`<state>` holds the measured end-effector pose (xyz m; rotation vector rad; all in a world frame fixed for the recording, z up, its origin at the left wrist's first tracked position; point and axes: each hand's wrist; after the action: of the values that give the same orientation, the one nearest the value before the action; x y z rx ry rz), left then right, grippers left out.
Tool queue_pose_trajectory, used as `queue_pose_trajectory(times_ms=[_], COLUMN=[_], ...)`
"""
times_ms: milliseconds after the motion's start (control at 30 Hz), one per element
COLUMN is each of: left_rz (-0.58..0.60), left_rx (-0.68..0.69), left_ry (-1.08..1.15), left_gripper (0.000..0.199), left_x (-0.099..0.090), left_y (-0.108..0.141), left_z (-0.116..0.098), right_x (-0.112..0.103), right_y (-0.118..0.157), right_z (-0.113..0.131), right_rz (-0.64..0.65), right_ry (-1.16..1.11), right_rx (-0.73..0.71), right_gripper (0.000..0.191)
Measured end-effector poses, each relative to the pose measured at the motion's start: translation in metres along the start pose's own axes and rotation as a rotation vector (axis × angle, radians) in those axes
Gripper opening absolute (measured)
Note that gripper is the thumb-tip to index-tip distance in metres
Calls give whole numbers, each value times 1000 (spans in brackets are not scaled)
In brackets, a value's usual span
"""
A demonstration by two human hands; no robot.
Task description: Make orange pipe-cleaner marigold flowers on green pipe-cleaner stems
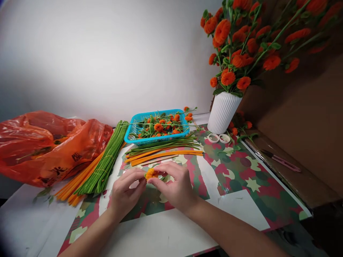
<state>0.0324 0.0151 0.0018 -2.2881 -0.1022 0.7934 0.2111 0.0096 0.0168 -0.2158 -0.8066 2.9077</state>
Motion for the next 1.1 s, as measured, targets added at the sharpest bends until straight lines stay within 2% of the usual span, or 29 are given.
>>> queue_pose_trajectory(times_ms=[100,167,267,367,567,733,833,933,1000,1100], left_rz=[-10,-9,-3,5,16,-34,-86,-90,-57,106], left_rx=[99,155,231,261,187,57,-7,28,58,2], left_ry=[-139,-180,-195,-204,-212,-186,-184,-198,-180,4], left_gripper=[13,12,12,13,10,9,11,12,9,11], left_x=[0,0,0,0,4,6,6,5,4,-2], left_y=[1,1,0,0,4,6,7,7,7,3], left_z=[0,0,0,0,-3,-5,-6,-7,-9,-10], right_x=[3,5,6,8,10,10,9,9,8,5], right_y=[1,2,3,5,7,9,7,6,5,2], right_z=[-1,-3,-7,-10,-17,-18,-16,-15,-15,-16], right_rz=[31,52,52,48,86,76,35,14,19,73], right_ry=[-3,-1,21,82,213,197,172,182,191,190], right_rx=[137,174,152,53,-99,-106,-101,-100,-80,-30], right_gripper=[15,18,18,19,24,30,22,11,13,13])
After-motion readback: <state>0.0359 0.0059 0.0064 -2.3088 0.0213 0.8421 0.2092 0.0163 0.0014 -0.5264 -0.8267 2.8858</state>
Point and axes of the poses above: each hand's wrist, its own y-axis away from the middle knuckle, its own x-axis out of the palm, z = x × y, and after that the axes turned 7 degrees about -z, right-handed
